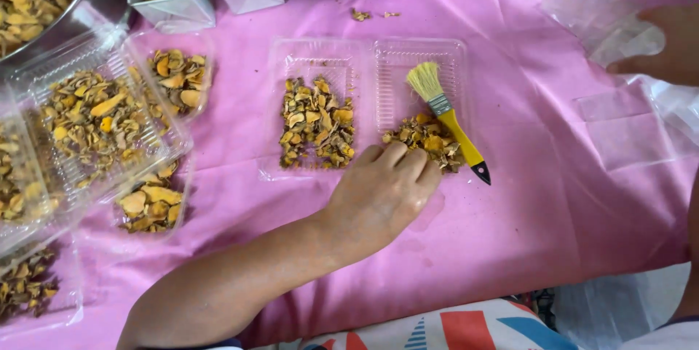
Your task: Sorting dried turmeric pieces by hand and brush, then packaging them into small plastic bags
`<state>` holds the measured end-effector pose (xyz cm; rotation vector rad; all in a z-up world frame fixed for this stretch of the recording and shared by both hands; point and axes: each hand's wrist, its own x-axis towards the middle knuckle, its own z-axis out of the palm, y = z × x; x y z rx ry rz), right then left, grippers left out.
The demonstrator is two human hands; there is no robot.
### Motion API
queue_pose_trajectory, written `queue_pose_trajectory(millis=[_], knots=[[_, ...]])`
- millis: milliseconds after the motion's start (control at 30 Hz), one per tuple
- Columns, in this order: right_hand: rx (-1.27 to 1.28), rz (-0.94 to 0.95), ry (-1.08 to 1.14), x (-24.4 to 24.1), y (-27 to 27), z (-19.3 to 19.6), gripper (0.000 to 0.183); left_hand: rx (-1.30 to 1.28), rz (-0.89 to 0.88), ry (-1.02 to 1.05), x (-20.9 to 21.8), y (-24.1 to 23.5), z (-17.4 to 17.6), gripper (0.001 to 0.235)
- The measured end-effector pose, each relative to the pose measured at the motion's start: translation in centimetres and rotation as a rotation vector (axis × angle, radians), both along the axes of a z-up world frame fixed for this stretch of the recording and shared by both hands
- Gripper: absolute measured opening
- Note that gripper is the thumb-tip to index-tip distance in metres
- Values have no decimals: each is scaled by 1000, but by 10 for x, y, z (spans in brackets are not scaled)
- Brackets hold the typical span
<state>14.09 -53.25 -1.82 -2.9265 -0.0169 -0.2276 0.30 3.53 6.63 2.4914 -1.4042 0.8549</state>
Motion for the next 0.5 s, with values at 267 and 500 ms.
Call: queue_pose_trajectory(millis=[267,500], knots=[[227,-208,260,-29,26,23,69,-10,27,70,9,13,18,13],[12,-26,21,-11,-67,-66,39,-65,52,3,9,15,20,47]])
